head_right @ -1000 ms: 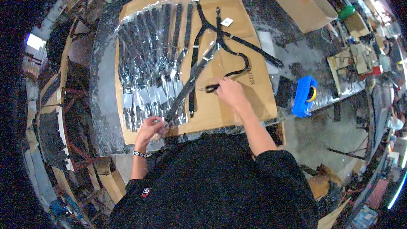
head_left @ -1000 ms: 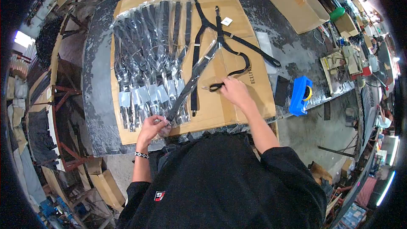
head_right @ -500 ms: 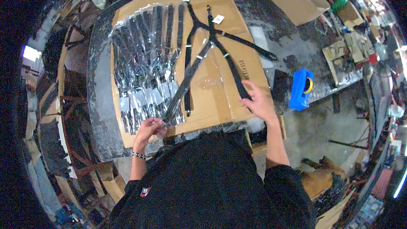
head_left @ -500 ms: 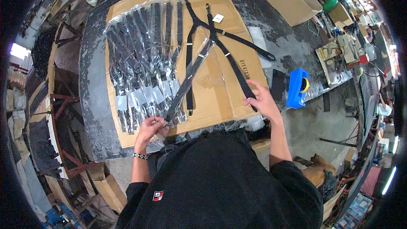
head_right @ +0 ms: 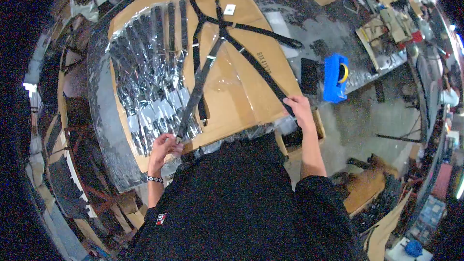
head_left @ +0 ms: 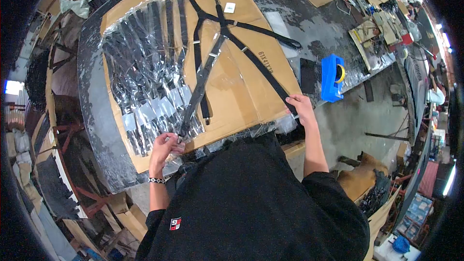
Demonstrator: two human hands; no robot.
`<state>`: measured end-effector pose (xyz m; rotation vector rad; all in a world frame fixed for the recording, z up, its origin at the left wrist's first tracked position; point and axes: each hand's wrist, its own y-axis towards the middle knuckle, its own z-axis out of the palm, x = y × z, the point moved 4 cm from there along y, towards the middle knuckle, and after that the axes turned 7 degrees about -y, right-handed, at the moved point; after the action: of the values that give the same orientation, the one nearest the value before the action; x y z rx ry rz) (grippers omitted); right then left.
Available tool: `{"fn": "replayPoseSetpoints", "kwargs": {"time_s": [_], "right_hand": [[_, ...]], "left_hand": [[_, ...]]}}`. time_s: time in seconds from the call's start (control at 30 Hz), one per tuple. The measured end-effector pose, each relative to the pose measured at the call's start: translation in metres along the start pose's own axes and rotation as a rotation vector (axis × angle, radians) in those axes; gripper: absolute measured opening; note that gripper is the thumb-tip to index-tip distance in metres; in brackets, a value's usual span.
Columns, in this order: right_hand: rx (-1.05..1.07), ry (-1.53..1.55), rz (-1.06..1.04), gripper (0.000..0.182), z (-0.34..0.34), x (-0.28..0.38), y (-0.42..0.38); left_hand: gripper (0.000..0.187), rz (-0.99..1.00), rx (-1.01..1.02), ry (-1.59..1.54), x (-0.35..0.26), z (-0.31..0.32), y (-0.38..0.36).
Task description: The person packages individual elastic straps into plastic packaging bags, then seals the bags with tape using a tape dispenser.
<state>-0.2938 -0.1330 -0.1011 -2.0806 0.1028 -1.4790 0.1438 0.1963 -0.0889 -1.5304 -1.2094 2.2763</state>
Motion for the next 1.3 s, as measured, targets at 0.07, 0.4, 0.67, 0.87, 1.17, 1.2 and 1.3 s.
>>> {"fn": "replayPoseSetpoints", "kwargs": {"time_s": [0.07,0.4,0.67,0.87,1.17,1.2,1.3], "right_hand": [[0.044,0.245,0.014,0.022,0.009,0.014,-0.009],[-0.269,-0.365,-0.083,0.035,-0.012,0.009,-0.013],[-0.617,-0.828,-0.408,0.023,-0.038,0.003,-0.049],[-0.427,-0.839,-0.063,0.037,-0.034,-0.046,-0.071],[-0.320,-0.679,-0.007,0.030,-0.023,-0.042,-0.073],[-0.372,-0.803,-0.046,0.030,-0.022,-0.031,-0.079],[-0.456,-1.105,-0.153,0.029,-0.017,-0.013,-0.085]], "left_hand": [[0.021,0.006,0.002,0.016,-0.002,0.000,0.000],[0.026,0.031,-0.017,0.223,-0.015,0.007,-0.009],[0.031,0.159,-0.138,0.758,-0.033,0.007,-0.010],[0.029,0.251,-0.232,0.898,-0.061,0.012,-0.022],[0.024,0.347,-0.314,0.892,-0.081,0.010,-0.025],[0.024,0.352,-0.317,0.903,-0.085,0.014,-0.028],[0.024,0.401,-0.314,0.903,-0.088,0.017,-0.027]]}}
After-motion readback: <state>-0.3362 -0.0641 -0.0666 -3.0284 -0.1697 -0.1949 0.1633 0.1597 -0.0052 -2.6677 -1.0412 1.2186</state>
